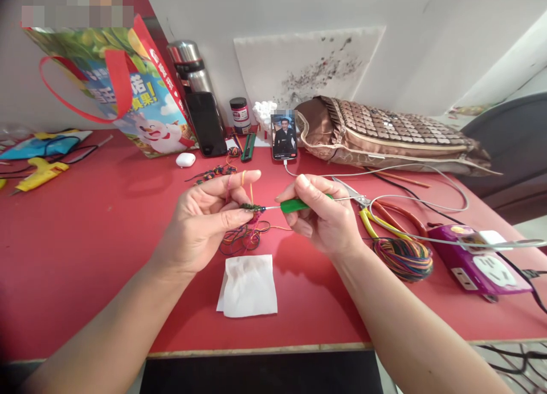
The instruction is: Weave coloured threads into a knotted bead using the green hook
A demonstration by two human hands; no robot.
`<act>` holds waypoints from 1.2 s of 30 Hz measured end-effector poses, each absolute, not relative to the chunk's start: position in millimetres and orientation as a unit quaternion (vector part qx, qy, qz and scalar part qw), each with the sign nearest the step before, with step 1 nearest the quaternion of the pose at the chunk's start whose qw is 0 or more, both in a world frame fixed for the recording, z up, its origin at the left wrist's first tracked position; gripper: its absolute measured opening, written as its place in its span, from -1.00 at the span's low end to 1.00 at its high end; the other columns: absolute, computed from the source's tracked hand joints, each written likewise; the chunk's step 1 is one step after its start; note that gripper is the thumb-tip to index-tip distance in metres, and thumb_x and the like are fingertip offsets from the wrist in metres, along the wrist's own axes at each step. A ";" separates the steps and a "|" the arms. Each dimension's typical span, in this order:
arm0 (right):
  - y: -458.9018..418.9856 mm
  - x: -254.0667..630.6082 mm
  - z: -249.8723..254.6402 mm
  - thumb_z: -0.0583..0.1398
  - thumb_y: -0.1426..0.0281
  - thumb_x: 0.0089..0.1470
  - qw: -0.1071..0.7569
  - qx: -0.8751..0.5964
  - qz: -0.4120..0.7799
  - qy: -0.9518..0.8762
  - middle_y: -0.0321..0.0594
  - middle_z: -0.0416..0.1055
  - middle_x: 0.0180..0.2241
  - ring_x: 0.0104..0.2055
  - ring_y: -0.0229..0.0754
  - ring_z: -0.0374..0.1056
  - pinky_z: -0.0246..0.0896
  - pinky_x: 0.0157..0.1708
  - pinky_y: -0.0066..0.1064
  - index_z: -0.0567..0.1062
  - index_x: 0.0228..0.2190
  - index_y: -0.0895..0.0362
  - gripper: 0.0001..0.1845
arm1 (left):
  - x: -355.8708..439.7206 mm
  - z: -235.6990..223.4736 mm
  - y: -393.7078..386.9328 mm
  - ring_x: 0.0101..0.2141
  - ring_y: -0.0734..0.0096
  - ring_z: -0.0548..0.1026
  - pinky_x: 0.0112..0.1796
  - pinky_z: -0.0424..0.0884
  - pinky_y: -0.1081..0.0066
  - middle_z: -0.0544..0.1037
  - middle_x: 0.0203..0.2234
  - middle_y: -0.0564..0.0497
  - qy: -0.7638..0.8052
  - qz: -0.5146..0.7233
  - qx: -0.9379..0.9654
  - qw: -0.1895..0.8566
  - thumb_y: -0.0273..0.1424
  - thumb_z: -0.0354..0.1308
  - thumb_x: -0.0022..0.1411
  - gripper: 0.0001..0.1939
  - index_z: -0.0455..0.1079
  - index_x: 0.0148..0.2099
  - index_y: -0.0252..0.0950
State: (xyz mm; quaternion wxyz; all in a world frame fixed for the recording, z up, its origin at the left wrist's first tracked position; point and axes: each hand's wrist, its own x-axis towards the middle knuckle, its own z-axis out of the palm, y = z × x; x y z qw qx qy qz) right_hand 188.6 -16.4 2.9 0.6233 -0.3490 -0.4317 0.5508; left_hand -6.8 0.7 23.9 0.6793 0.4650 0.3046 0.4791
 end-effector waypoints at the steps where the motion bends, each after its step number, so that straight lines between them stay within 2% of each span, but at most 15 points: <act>1: -16.2 189.0 2.8 0.59 -0.02 -0.02 0.625 -0.350 0.549 -0.430 -0.31 0.40 -0.72 -0.79 -0.43 -0.01 -0.30 -0.80 -0.51 0.68 -0.53 0.12 -0.52 | -6.7 24.0 1.1 -0.45 0.56 0.55 -0.40 0.55 0.56 0.60 -0.48 0.10 0.302 0.484 0.465 0.677 -0.57 0.57 -0.03 -0.58 0.80 -0.09 -0.12; 10: -15.1 191.9 -0.9 0.55 -0.08 0.03 0.624 -0.363 0.539 -0.434 -0.35 0.40 -0.69 -0.78 -0.42 0.00 -0.21 -0.80 -0.50 0.63 -0.47 0.11 -0.47 | -8.5 19.5 2.0 -0.46 0.55 0.55 -0.40 0.57 0.57 0.61 -0.47 0.11 0.298 0.490 0.476 0.666 -0.56 0.56 0.01 -0.58 0.80 -0.07 -0.09; 15: -14.8 191.4 -0.2 0.56 -0.07 0.01 0.624 -0.367 0.548 -0.419 -0.36 0.39 -0.70 -0.77 -0.42 -0.01 -0.22 -0.79 -0.49 0.65 -0.45 0.10 -0.49 | -8.5 20.3 2.8 -0.44 0.52 0.56 -0.39 0.60 0.54 0.59 -0.47 0.12 0.300 0.488 0.483 0.662 -0.54 0.57 -0.01 -0.58 0.79 -0.07 -0.10; 18: -14.8 190.5 1.1 0.58 -0.05 -0.02 0.629 -0.367 0.549 -0.409 -0.36 0.39 -0.70 -0.77 -0.42 -0.02 -0.26 -0.79 -0.49 0.66 -0.46 0.10 -0.50 | -8.6 20.3 3.6 -0.45 0.52 0.56 -0.40 0.59 0.53 0.64 -0.43 0.10 0.299 0.492 0.484 0.659 -0.53 0.57 -0.01 -0.65 0.78 -0.14 -0.13; 21: -15.3 189.6 2.3 0.60 -0.01 -0.05 0.637 -0.366 0.549 -0.399 -0.34 0.40 -0.72 -0.78 -0.42 -0.01 -0.30 -0.78 -0.50 0.67 -0.49 0.11 -0.53 | -8.8 19.7 4.2 -0.42 0.51 0.58 -0.40 0.58 0.51 0.73 -0.29 0.03 0.304 0.491 0.494 0.650 -0.50 0.57 0.00 -0.82 0.73 -0.30 -0.20; 23: -15.9 189.1 2.7 0.60 0.01 -0.05 0.637 -0.367 0.548 -0.399 -0.33 0.40 -0.72 -0.78 -0.42 0.00 -0.32 -0.78 -0.51 0.68 -0.50 0.11 -0.54 | -8.3 19.7 3.9 -0.40 0.49 0.59 -0.38 0.57 0.50 0.74 -0.26 0.01 0.311 0.496 0.495 0.641 -0.49 0.57 0.00 -0.84 0.71 -0.33 -0.22; 28: -18.3 186.6 3.2 0.57 -0.01 0.02 0.645 -0.372 0.519 -0.419 -0.33 0.42 -0.71 -0.78 -0.40 0.07 -0.23 -0.79 -0.50 0.66 -0.50 0.11 -0.53 | -4.9 20.4 0.8 -0.33 0.43 0.60 -0.30 0.58 0.47 0.69 -0.40 0.04 0.343 0.526 0.486 0.608 -0.50 0.57 -0.02 -0.71 0.75 -0.18 -0.19; 30: -19.2 185.1 3.7 0.57 -0.02 0.01 0.651 -0.378 0.506 -0.422 -0.32 0.43 -0.70 -0.77 -0.39 0.11 -0.19 -0.79 -0.50 0.66 -0.50 0.11 -0.52 | -3.6 20.2 -0.9 -0.30 0.41 0.61 -0.32 0.58 0.46 0.73 -0.30 0.00 0.356 0.534 0.488 0.591 -0.48 0.55 0.01 -0.78 0.72 -0.23 -0.21; 34: -19.4 183.8 4.0 0.56 -0.04 0.03 0.651 -0.383 0.498 -0.426 -0.33 0.42 -0.69 -0.76 -0.38 0.11 -0.16 -0.78 -0.48 0.66 -0.48 0.10 -0.52 | -2.6 19.1 -3.0 -0.28 0.39 0.64 -0.39 0.58 0.43 0.76 0.01 -0.07 0.371 0.534 0.501 0.571 -0.46 0.53 0.05 -0.87 0.66 -0.32 -0.24; 36: -19.0 184.2 3.6 0.55 -0.05 0.05 0.649 -0.384 0.500 -0.426 -0.34 0.42 -0.69 -0.77 -0.38 0.10 -0.16 -0.78 -0.48 0.66 -0.47 0.09 -0.52 | -2.8 18.9 -3.2 -0.21 0.32 0.67 -0.40 0.59 0.42 0.75 0.06 -0.08 0.372 0.533 0.511 0.563 -0.46 0.52 0.06 -0.88 0.64 -0.34 -0.24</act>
